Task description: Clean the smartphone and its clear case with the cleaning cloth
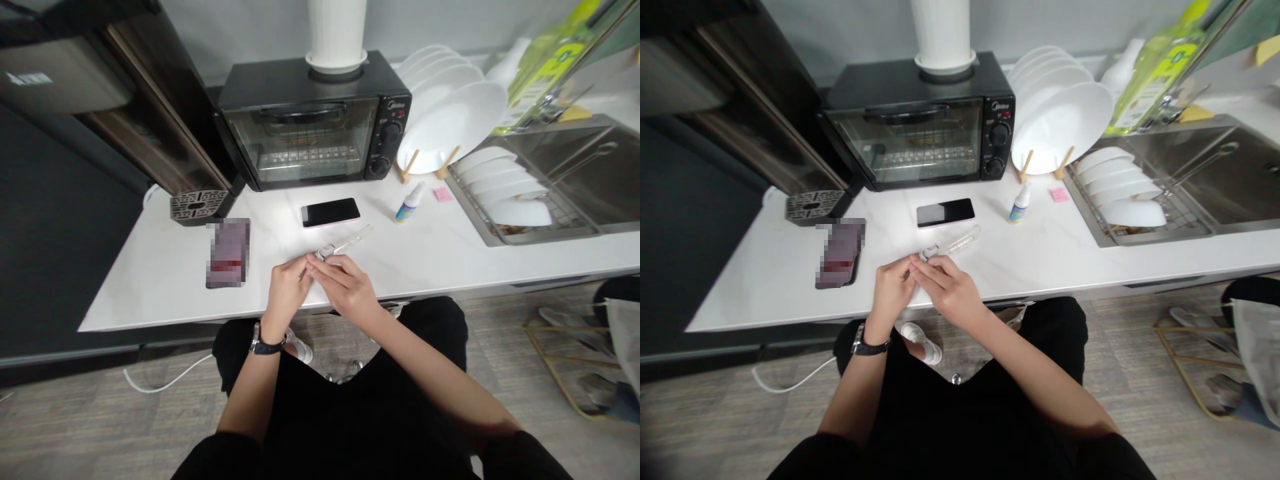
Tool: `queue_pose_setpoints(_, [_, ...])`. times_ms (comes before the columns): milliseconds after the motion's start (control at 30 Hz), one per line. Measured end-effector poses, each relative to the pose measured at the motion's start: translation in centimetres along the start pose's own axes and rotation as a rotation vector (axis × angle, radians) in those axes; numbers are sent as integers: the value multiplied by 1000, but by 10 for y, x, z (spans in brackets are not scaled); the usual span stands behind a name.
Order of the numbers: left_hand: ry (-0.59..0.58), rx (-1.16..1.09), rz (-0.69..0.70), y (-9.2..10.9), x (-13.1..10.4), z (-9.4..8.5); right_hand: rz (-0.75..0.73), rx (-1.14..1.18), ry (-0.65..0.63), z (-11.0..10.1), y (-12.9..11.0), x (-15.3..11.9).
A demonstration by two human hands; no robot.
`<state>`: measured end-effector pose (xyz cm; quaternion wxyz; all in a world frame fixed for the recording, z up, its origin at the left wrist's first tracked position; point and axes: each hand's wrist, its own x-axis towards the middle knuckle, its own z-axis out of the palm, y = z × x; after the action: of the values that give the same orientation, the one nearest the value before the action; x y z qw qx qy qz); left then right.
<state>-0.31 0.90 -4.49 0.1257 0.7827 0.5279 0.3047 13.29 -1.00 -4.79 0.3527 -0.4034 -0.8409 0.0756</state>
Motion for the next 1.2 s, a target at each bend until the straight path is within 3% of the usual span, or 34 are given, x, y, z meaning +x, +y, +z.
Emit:
queue_pose_setpoints(367, [22,-12,-10,-2,0,3,33,20,-2,-5,-3,3])
queue_pose_setpoints(433, [19,-25,-8,-1,0,3,44,25,18,-11,6,4])
queue_pose_setpoints(600, [29,-121,4,1,1,5,214,-23,208,-36,52,13])
queue_pose_setpoints(733, [37,-167,-12,1,1,5,201,-32,188,-45,68,17])
queue_pose_setpoints(900, [28,-129,-6,3,2,5,233,-39,211,-30,44,11])
queue_pose_setpoints(1067, [7,-58,-30,3,1,1,75,-3,128,-1,5,4])
queue_pose_setpoints(1200, [-4,-31,-35,2,1,-2,45,1,87,3,-3,4])
